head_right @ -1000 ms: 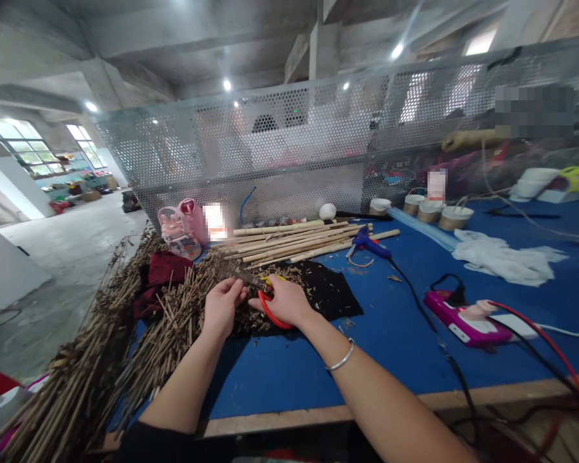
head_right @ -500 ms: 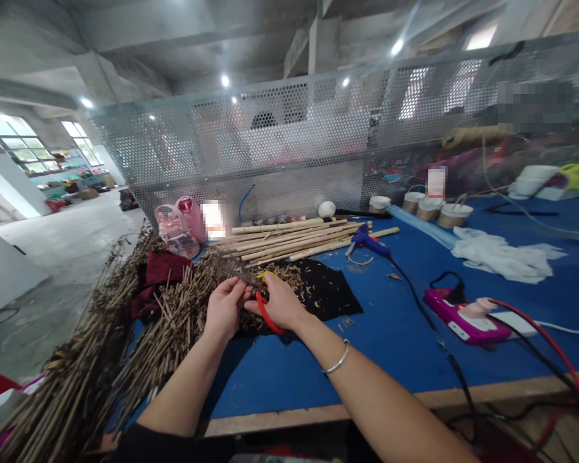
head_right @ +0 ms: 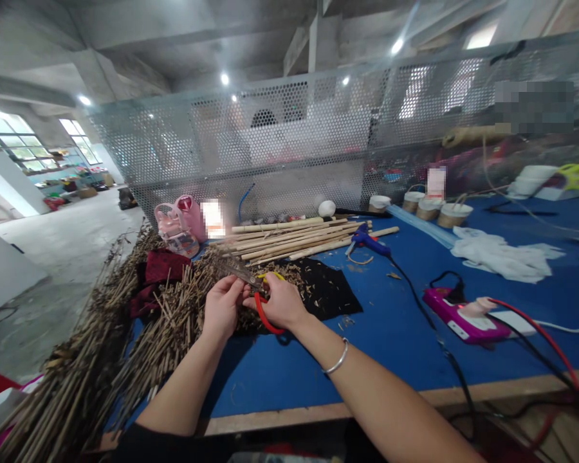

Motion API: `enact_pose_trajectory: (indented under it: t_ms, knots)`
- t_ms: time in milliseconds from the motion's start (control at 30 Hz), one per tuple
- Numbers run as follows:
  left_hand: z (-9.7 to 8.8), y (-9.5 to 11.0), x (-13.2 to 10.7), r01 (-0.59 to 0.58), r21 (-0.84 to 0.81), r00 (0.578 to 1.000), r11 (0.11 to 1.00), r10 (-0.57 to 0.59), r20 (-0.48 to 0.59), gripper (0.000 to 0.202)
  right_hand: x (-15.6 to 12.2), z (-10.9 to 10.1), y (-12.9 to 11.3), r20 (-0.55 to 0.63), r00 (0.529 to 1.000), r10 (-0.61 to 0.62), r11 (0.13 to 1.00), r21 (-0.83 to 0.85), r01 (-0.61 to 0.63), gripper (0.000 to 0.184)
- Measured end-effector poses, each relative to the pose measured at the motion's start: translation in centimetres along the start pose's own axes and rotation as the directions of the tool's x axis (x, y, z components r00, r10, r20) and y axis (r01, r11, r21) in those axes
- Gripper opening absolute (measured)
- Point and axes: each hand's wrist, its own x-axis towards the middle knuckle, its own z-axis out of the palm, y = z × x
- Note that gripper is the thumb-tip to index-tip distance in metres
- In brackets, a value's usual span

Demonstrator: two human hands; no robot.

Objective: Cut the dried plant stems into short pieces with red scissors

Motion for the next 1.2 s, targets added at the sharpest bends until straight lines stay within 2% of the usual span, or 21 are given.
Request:
enact_pose_trajectory:
  t_ms: [200,467,600,767,967,1200]
  knots:
    - [-0.15,-0.07,0.17,-0.055,0.039,0.997,0.998,0.056,-0.047,0.031,0.18,0.05,0.13,0.022,1.0,0.016,0.999,0.035,-0.017,0.03]
    - [-0.29,0.14,0.48,0.0,0.017,0.998,1.0,0.001,-0.058,0.035,0.6,-0.54,0.54,0.087,0.996,0.021,1.0,-0.013,-0.019,0.03]
    - [-0.27,0.19,0.41,-0.003,0.019,0.999,1.0,0.004,-0.048,0.032,0.44,-0.65,0.43,0.091,0.996,-0.023,0.999,0.041,0.02,0.037]
    - [-0.08,-0.11,0.22,0.019,0.036,1.0,0.999,-0.019,-0.009,0.032,0.17,-0.55,-0.12,0.047,0.995,-0.085,0.995,0.051,0.083,0.038]
    - [-0.25,-0.05,0.31,-0.015,0.089,1.0,0.996,0.017,-0.021,0.029,0.21,-0.57,-0.24,0.051,0.999,0.015,0.998,-0.056,-0.012,0.033]
    - [-0.43,-0.34,0.49,-0.098,0.176,0.992,0.98,0.109,-0.057,0.024,0.3,-0.32,-0.17,0.059,0.997,0.057,0.995,-0.079,-0.053,0.02]
